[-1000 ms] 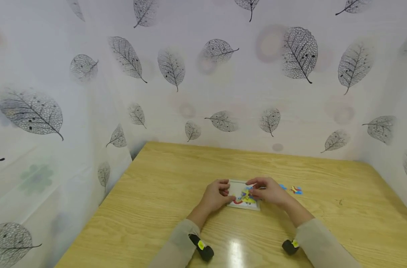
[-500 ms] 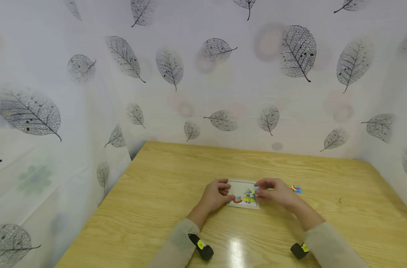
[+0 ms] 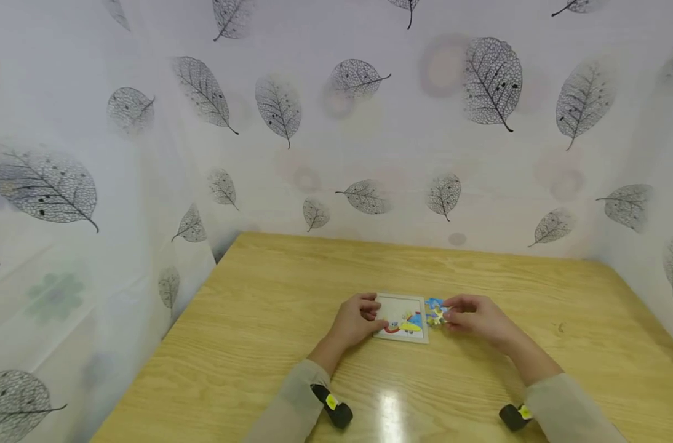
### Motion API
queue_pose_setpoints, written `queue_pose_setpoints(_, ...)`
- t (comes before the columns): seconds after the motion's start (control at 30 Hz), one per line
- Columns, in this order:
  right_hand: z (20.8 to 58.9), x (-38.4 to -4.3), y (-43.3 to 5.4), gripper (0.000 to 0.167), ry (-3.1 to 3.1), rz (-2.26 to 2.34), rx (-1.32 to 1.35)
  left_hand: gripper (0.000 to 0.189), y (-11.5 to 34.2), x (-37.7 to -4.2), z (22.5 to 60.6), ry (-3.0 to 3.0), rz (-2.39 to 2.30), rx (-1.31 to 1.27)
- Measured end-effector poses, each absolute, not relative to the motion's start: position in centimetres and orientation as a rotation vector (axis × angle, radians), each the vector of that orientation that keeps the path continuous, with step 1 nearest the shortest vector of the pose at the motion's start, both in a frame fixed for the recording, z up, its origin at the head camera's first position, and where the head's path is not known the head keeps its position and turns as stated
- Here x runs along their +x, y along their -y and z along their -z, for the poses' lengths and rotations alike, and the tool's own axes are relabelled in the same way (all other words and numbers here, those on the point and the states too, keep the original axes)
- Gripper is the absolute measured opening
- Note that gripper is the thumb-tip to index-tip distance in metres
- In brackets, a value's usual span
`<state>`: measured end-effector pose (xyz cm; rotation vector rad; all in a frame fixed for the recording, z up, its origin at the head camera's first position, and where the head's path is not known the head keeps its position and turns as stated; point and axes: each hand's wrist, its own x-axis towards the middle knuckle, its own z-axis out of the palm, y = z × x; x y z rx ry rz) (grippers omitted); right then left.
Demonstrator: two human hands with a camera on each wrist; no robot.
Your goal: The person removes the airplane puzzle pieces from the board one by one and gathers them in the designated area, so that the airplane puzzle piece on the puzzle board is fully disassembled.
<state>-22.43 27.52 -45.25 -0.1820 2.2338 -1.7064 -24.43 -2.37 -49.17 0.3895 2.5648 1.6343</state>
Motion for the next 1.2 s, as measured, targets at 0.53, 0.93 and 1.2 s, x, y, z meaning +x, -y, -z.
queue_pose_setpoints(0.53, 45.1, -21.4, -29.7, 0.040, -2.356, 1.620, -0.096, 0.043, 2.3, -24.5, 49.2, -2.563, -1.633, 0.407)
queue_pose_setpoints(0.93, 45.2, -21.1, -29.9, 0.039, -2.483, 1.503, 0.022, 0.042, 2.4, -24.3, 49.1, -2.576, -1.617, 0.395)
queue_pose_setpoints(1.2, 45.1, -21.2, -29.4, 0.037, -2.533, 1.462, 0.066, 0.044, 2.4, -24.4, 49.0, -2.590, -1.605, 0.391)
